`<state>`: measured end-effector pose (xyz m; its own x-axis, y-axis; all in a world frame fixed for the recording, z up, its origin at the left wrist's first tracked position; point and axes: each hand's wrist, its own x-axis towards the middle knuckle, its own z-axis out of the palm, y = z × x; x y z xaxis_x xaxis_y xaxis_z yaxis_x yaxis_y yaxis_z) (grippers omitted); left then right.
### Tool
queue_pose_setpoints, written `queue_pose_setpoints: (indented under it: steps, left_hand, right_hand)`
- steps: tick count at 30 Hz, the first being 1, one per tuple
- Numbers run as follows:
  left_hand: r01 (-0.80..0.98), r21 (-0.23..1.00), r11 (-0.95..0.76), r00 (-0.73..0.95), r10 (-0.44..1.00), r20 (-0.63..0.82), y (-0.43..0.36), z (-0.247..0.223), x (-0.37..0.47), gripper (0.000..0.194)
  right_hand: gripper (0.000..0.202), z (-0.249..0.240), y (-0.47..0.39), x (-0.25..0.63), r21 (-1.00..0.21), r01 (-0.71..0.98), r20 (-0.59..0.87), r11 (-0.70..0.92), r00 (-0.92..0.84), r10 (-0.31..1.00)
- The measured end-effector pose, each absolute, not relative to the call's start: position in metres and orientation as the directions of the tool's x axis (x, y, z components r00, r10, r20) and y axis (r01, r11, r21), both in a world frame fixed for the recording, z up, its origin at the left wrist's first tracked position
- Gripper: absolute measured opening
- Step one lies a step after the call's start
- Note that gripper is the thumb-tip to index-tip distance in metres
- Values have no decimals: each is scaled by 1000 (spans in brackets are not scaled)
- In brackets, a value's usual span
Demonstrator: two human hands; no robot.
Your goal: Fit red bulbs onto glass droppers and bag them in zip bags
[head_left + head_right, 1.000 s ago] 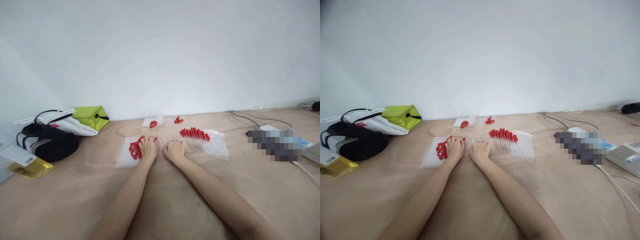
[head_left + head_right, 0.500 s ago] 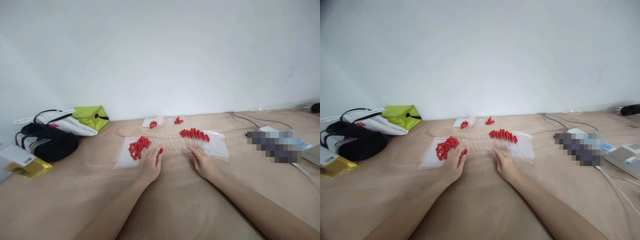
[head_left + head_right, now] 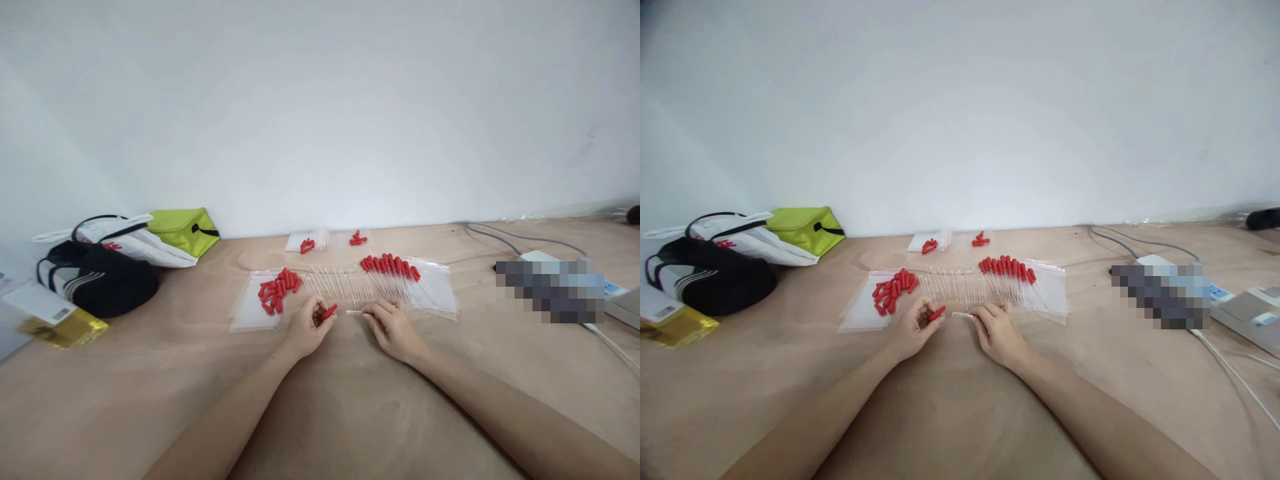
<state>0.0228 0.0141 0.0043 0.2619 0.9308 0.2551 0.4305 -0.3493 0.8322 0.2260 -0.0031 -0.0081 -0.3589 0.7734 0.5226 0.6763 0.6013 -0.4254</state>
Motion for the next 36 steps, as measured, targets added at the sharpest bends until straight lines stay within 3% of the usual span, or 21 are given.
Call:
queue_pose_setpoints:
  steps: [11, 15, 23, 36]
  left_hand:
    - [448, 813, -373, 327, 914, 239, 10, 10, 25, 13]
    - [434, 810, -394, 370, 898, 238, 10, 11, 25, 20]
    - [533, 720, -445, 402, 882, 247, 10, 12, 24, 18]
    - [568, 633, -525, 516, 827, 223, 7, 19, 26, 15]
  right_hand:
    - [20, -7, -2, 222, -426, 650, 522, 629, -392, 758]
    - [21, -9, -1, 222, -414, 644, 519, 644, -415, 748]
    - [21, -9, 2, 225, -404, 619, 506, 673, -462, 728]
    - [26, -4, 7, 229, -138, 627, 585, 767, -573, 574]
